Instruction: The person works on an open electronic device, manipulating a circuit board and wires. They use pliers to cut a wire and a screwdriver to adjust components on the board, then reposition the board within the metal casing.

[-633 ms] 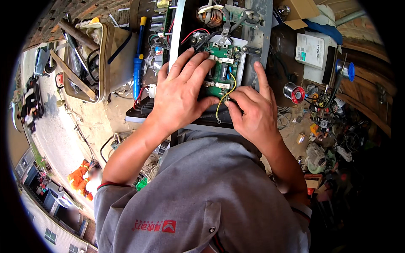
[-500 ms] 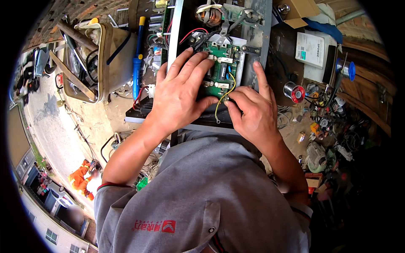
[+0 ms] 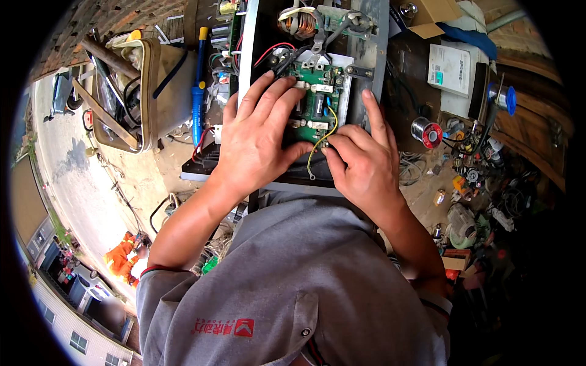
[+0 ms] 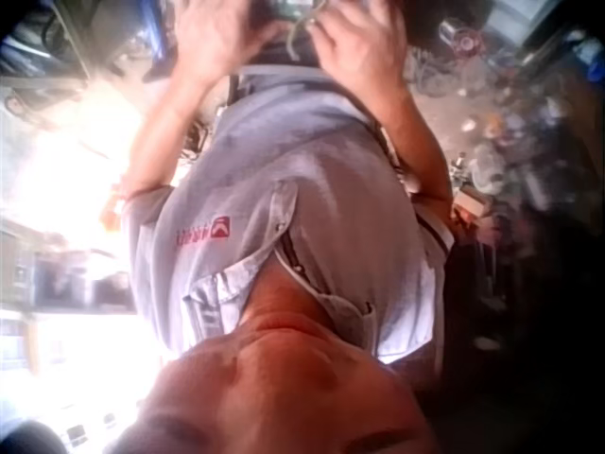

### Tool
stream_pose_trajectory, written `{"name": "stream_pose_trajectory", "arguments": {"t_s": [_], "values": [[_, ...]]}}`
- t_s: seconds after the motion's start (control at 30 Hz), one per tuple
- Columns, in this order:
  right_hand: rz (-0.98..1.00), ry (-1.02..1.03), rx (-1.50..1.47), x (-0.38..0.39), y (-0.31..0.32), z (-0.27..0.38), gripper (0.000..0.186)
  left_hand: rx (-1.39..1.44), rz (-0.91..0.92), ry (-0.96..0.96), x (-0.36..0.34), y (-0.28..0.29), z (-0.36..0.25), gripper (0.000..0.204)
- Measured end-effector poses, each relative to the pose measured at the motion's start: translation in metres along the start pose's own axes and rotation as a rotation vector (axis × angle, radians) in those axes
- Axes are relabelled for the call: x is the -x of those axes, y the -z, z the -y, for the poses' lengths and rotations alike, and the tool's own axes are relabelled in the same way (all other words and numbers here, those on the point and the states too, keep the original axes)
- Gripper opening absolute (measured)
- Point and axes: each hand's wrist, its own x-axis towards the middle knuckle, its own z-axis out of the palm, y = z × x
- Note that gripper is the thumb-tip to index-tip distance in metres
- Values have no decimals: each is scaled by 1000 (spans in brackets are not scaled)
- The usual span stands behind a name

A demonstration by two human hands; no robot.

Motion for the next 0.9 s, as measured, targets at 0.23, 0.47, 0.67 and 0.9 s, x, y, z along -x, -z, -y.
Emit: {"name": "stream_pose_trajectory", "arguments": {"t_s": [0.23,0.47,0.67,0.9], "values": [[19,6,46,0,0,1,13,-22,-12,10,-1,0,-1,89],[15,48,4,0,4,-5,14,-4,-10,-22,1,1,3,92],[36,73,-22,0,7,-9,16,76,12,-28,2,3,7,101],[96,44,15,0,9,-2,19,54,51,-36,1,13,7,110]]}}
